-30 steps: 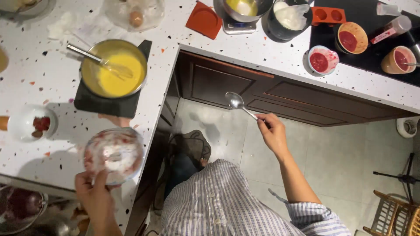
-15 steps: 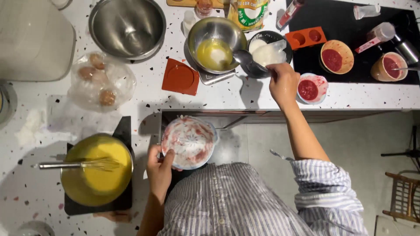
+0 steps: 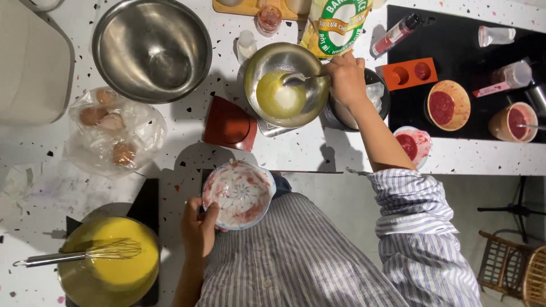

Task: Preparing and mixing ingredients for a baking recipe.

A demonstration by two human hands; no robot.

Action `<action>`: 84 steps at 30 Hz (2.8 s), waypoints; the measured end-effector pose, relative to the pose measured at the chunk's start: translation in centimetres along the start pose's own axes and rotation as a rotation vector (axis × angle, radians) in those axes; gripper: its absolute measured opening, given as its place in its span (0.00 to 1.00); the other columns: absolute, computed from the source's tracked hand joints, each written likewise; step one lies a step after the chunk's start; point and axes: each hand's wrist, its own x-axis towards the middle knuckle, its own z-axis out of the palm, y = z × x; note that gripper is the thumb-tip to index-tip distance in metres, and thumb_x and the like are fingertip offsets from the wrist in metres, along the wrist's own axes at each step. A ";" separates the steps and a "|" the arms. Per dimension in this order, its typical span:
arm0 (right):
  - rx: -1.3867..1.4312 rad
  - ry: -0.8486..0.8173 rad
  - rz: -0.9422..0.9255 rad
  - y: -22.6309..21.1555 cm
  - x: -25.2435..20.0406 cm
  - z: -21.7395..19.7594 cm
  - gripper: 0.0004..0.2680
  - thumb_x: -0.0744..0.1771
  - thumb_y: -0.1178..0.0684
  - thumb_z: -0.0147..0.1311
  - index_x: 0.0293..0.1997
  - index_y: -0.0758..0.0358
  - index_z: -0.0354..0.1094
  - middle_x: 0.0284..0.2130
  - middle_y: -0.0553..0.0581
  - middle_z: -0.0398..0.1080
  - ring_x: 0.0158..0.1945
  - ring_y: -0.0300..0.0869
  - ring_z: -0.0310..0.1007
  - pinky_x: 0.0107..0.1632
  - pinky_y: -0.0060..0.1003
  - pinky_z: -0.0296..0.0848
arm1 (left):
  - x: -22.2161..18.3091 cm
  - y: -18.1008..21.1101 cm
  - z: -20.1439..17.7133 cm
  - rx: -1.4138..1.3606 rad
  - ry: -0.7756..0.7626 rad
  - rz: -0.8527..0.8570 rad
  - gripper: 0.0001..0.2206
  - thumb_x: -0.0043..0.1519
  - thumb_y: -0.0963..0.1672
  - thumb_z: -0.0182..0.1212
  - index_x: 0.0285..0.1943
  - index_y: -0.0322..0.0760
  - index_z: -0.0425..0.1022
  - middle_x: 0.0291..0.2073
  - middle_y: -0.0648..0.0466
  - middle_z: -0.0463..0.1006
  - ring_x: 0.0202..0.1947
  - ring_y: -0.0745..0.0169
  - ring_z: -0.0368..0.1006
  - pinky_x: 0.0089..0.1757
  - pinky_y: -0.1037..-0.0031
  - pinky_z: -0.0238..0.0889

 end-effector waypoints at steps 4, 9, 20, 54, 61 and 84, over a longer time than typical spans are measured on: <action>0.020 -0.063 -0.142 2.5 2.7 0.8 0.11 0.59 0.63 0.62 0.41 0.51 0.80 0.38 0.49 0.71 0.50 0.48 0.66 0.52 0.46 0.58 | 0.5 -1.5 1.9 0.166 0.178 0.036 0.08 0.64 0.43 0.62 0.40 0.33 0.68 0.23 0.54 0.72 0.22 0.68 0.67 0.25 0.73 0.62; 0.085 -0.175 -0.255 3.9 5.0 0.9 0.13 0.56 0.63 0.63 0.42 0.53 0.80 0.40 0.50 0.72 0.50 0.48 0.66 0.51 0.46 0.58 | 0.6 -0.2 5.6 0.168 0.335 0.122 0.09 0.65 0.44 0.62 0.39 0.34 0.67 0.26 0.60 0.71 0.28 0.76 0.66 0.30 0.79 0.62; 0.168 -0.346 -0.405 4.8 7.5 3.1 0.11 0.59 0.63 0.59 0.39 0.52 0.81 0.38 0.52 0.72 0.50 0.47 0.66 0.50 0.45 0.57 | 0.0 -0.5 9.9 -0.019 0.383 0.090 0.09 0.67 0.44 0.61 0.40 0.38 0.64 0.19 0.62 0.64 0.18 0.80 0.54 0.22 0.82 0.46; 0.283 -0.744 -0.364 2.9 10.5 6.2 0.07 0.59 0.55 0.60 0.37 0.49 0.82 0.33 0.54 0.77 0.52 0.48 0.65 0.60 0.45 0.50 | -0.3 -1.8 10.6 0.053 0.490 0.187 0.07 0.66 0.42 0.61 0.41 0.37 0.66 0.27 0.60 0.69 0.25 0.80 0.63 0.26 0.83 0.60; 0.468 -0.889 -0.215 3.7 11.4 5.7 0.06 0.63 0.57 0.60 0.41 0.56 0.80 0.35 0.52 0.79 0.41 0.41 0.78 0.49 0.36 0.71 | 0.3 -2.6 10.7 0.029 0.482 0.170 0.08 0.67 0.42 0.61 0.40 0.36 0.65 0.26 0.58 0.67 0.23 0.78 0.60 0.25 0.80 0.56; 0.524 -0.255 -0.589 -3.6 7.2 -9.7 0.07 0.63 0.58 0.64 0.42 0.56 0.79 0.36 0.52 0.68 0.49 0.47 0.66 0.54 0.44 0.54 | 8.6 4.1 14.0 -0.058 0.256 0.191 0.06 0.66 0.42 0.57 0.42 0.35 0.65 0.31 0.50 0.78 0.26 0.62 0.82 0.23 0.71 0.74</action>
